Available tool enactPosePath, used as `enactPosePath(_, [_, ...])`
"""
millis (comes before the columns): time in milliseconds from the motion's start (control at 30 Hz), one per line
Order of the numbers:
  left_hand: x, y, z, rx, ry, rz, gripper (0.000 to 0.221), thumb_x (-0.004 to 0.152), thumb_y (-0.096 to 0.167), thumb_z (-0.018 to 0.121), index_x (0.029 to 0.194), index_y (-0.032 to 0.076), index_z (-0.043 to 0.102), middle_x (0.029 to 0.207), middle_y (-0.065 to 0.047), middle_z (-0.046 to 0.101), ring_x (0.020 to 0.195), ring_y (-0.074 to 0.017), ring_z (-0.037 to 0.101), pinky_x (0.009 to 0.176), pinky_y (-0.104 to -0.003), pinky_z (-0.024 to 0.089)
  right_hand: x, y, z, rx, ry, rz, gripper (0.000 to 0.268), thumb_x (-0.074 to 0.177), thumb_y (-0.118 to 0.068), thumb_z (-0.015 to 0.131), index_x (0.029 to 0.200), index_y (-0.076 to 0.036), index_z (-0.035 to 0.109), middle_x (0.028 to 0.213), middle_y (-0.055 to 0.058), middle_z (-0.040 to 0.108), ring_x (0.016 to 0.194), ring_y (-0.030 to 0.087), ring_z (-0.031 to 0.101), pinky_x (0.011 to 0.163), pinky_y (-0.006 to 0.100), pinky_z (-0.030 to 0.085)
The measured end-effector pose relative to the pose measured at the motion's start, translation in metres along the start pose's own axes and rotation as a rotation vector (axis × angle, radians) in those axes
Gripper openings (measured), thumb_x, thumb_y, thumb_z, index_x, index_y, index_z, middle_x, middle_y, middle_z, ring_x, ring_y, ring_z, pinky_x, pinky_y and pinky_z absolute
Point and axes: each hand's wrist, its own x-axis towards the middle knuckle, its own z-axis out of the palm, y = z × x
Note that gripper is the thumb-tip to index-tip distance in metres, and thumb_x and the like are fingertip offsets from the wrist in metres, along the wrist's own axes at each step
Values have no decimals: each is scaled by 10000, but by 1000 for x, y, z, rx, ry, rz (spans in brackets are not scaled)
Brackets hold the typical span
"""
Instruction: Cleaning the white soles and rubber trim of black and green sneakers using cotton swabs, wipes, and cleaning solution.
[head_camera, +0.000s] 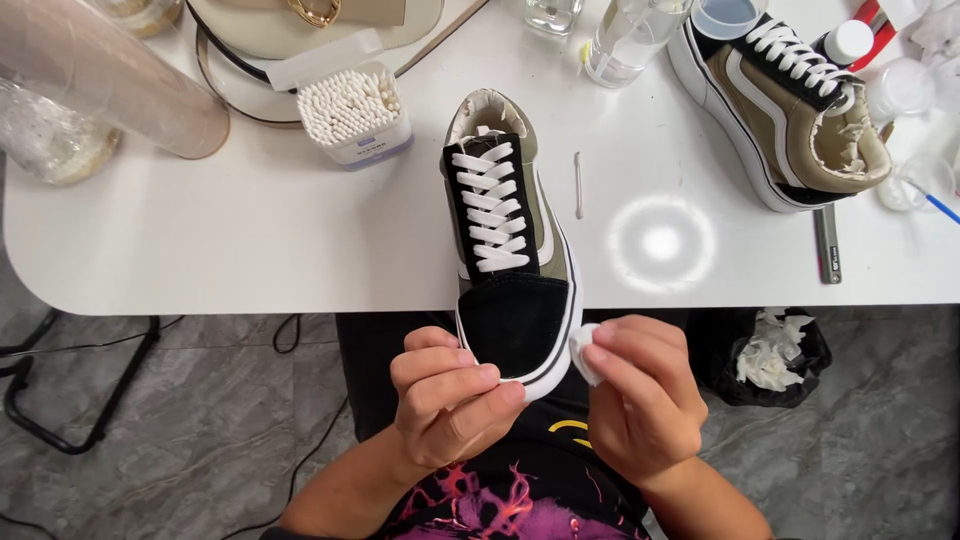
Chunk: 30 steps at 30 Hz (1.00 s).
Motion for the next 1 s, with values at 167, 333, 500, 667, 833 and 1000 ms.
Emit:
enactPosePath(167, [-9, 0, -1, 0, -60, 36, 344, 866, 86, 852, 1145, 209, 692, 1157, 38, 522, 1056, -180, 497, 885, -342, 506, -6, 2, -6, -37, -52, -103, 271, 805, 150, 727, 1022, 3, 657, 1037, 125, 670, 941, 318, 676, 823, 374, 601])
enactPosePath(333, [-17, -3, -7, -14, -94, 21, 356, 876, 99, 841, 1157, 246, 679, 1197, 33, 487, 1099, -181, 486, 934, -350, 507, -12, 9, 1, -18, -43, -99, 270, 825, 125, 739, 1043, -8, 652, 1063, 127, 662, 957, 322, 683, 824, 372, 605])
enactPosePath(500, [-30, -6, -8, -45, -58, -13, 358, 883, 122, 856, 1147, 280, 673, 1208, 42, 466, 1123, -162, 487, 965, -336, 498, -17, 14, 6, 58, -68, -174, 292, 819, 59, 803, 1055, -26, 653, 1070, 114, 638, 947, 315, 674, 812, 374, 611])
enactPosePath(667, [-39, -5, -10, -33, -60, -36, 335, 887, 147, 825, 1139, 307, 674, 1192, 59, 454, 1135, -141, 480, 991, -342, 499, -25, 22, 9, 44, -65, -129, 316, 832, 115, 763, 1091, -1, 624, 1088, 121, 633, 977, 311, 679, 825, 375, 617])
enactPosePath(833, [-43, -7, -14, -65, -78, -49, 260, 931, 168, 768, 1129, 309, 674, 1171, 61, 450, 1117, -142, 469, 983, -355, 494, -30, 31, 9, 81, -92, -164, 325, 837, 109, 763, 1112, 24, 615, 1090, 127, 622, 976, 313, 679, 839, 391, 632])
enactPosePath(1000, [-45, -9, -5, -95, -50, -22, 214, 943, 186, 726, 1113, 310, 687, 1139, 58, 454, 1082, -145, 460, 940, -359, 482, -18, 41, 8, 16, -57, -50, 316, 831, 130, 743, 1103, 8, 638, 1067, 128, 611, 972, 301, 675, 840, 379, 618])
